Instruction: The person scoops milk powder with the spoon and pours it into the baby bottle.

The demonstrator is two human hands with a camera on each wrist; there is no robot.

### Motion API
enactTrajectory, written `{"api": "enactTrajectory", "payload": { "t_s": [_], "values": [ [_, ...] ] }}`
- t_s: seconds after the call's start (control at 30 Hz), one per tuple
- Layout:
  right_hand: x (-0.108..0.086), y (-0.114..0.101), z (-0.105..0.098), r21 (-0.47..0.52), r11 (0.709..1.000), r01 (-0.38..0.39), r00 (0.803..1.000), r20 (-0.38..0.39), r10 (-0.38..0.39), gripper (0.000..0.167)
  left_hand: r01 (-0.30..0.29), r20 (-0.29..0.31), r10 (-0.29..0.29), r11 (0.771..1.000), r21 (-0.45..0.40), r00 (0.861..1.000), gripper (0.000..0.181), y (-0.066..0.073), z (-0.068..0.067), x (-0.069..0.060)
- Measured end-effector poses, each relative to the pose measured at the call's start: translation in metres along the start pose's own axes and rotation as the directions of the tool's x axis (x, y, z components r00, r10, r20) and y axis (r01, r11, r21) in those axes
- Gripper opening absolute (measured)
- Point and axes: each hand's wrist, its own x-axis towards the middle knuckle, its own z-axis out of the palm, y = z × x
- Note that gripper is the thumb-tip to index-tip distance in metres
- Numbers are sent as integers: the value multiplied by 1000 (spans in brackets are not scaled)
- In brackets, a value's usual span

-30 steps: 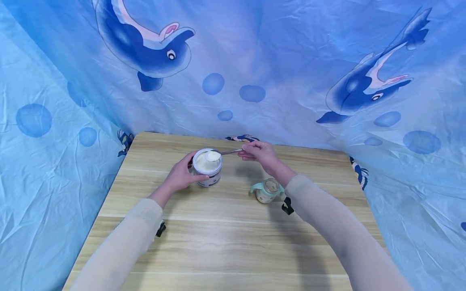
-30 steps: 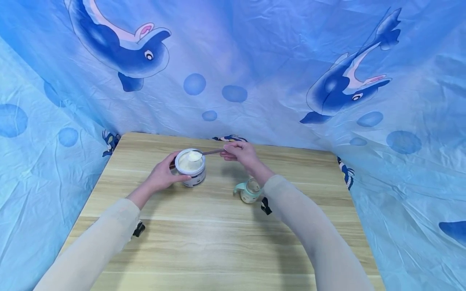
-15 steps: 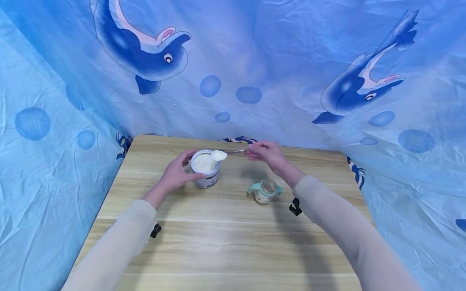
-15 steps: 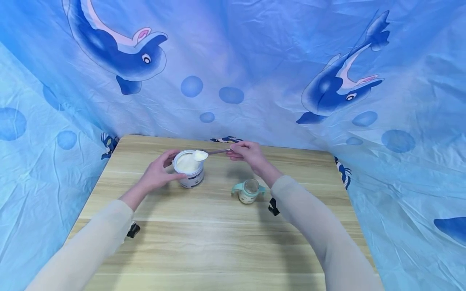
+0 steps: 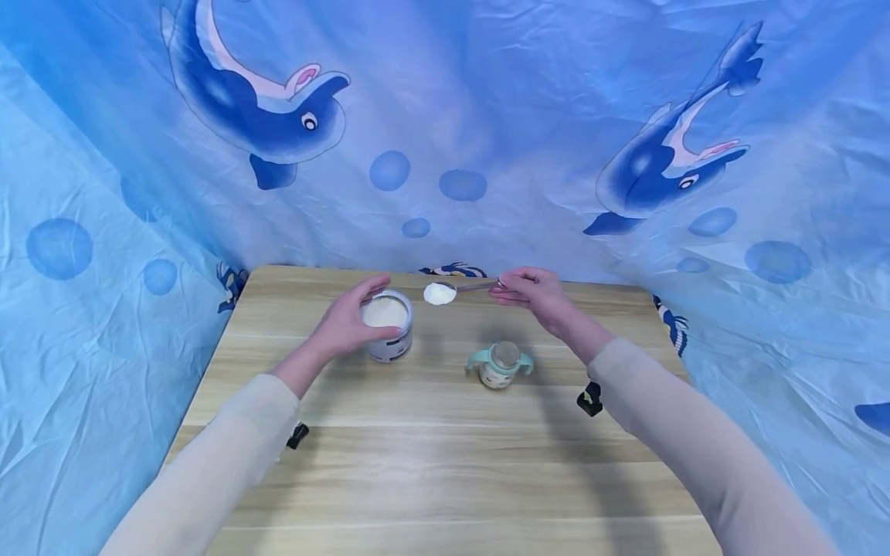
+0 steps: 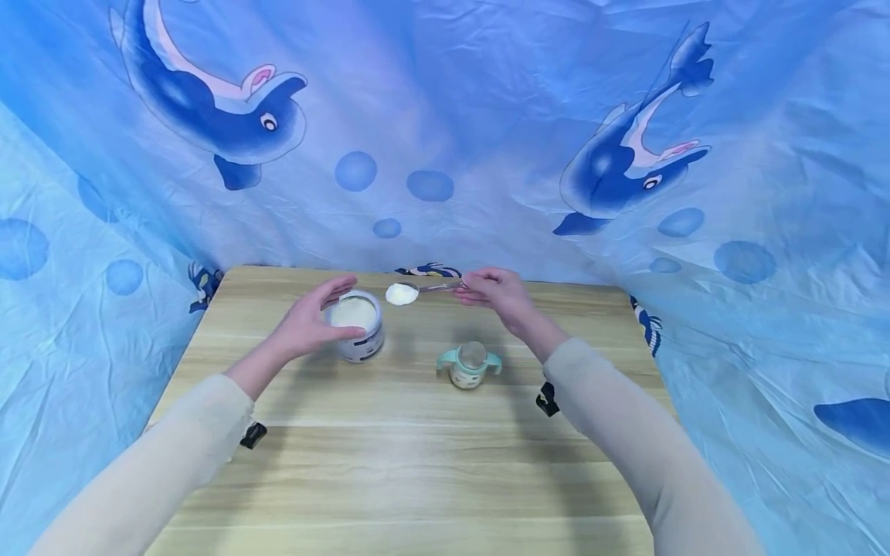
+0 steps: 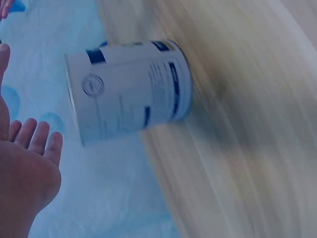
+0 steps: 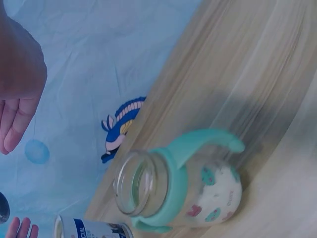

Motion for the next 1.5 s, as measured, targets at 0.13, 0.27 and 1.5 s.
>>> {"api": "enactTrajectory", "payload": {
  "t_s": [0.13,0.27,1.5],
  "values": [
    [-11,-3,-15,14,1000,3,1000,-10,-3,11,-25,47,25,1000,-3,999,104,13,12,8],
    [-22,-4,-30,20,1000,-1,1000,-22,2,8,-33,85,32,999,9,996,104,24,24,14],
    [-92,35,-114,56,998,5,993,-115,2,21,-122,338,126,992,-34,933,106,36,146,52]
  ]
}}
